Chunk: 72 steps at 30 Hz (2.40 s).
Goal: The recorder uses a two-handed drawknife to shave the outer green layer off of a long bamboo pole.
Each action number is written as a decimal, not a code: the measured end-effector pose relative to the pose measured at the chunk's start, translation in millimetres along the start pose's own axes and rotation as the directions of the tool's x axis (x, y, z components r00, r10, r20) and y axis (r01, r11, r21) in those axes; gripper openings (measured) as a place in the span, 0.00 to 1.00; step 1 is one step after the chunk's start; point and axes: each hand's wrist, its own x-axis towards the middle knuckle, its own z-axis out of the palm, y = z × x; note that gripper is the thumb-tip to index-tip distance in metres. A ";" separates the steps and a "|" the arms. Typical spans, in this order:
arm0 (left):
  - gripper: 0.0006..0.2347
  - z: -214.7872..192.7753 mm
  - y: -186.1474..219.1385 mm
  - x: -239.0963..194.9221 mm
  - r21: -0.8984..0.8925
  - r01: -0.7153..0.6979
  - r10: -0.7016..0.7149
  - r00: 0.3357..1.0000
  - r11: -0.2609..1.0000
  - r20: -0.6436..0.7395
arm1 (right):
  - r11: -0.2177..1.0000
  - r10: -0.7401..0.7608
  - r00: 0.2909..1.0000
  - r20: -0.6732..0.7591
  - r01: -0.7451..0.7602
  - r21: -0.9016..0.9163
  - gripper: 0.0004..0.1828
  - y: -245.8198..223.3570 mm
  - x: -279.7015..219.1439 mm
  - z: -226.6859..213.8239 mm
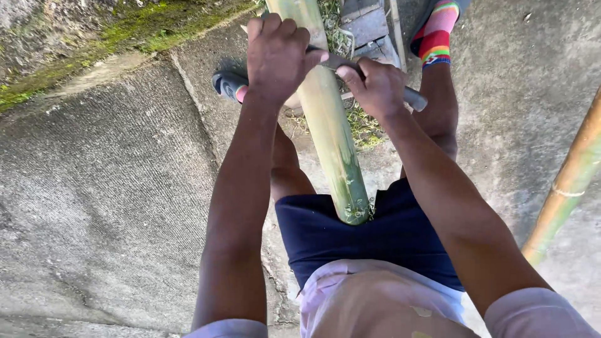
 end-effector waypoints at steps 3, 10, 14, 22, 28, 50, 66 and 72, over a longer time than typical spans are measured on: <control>0.18 0.8 6.8 -8.4 0.003 -0.001 0.001 0.998 1.000 -0.070 | 0.998 -0.038 0.999 -0.036 0.040 0.056 0.30 -7.3 -4.1 -12.3; 0.18 -15.5 103.3 -106.9 0.083 0.217 -0.226 0.968 0.973 0.108 | 0.995 -0.101 0.978 0.185 0.100 0.015 0.35 -2.5 -97.1 -31.3; 0.18 -8.7 116.2 -122.6 0.016 0.295 -0.295 0.949 0.955 0.114 | 0.993 -0.120 0.963 0.243 0.116 0.028 0.34 2.6 -110.7 -33.2; 0.19 14.1 20.3 -12.2 0.026 0.075 -0.076 0.997 0.997 0.029 | 1.000 0.015 0.992 0.122 -0.017 0.016 0.31 3.3 -17.3 -2.5; 0.19 2.6 14.3 -9.6 0.037 0.022 -0.020 0.998 0.999 -0.051 | 0.983 0.051 0.996 0.074 -0.063 0.172 0.30 -6.0 -7.7 -3.5; 0.18 2.6 28.4 -51.4 -0.060 0.130 -0.135 0.987 0.990 -0.091 | 0.994 -0.052 0.988 0.145 0.066 -0.092 0.32 -10.8 -17.6 -21.0; 0.18 -21.6 171.0 -186.9 -0.233 0.365 -0.391 0.917 0.901 -0.074 | 0.971 -0.187 0.952 0.242 0.217 -0.103 0.31 -11.8 -152.5 -49.6; 0.43 39.6 199.3 -146.2 -0.480 0.663 -0.716 0.692 0.574 0.099 | 0.987 0.045 0.996 0.071 -0.034 -0.154 0.20 -20.9 -58.3 -29.4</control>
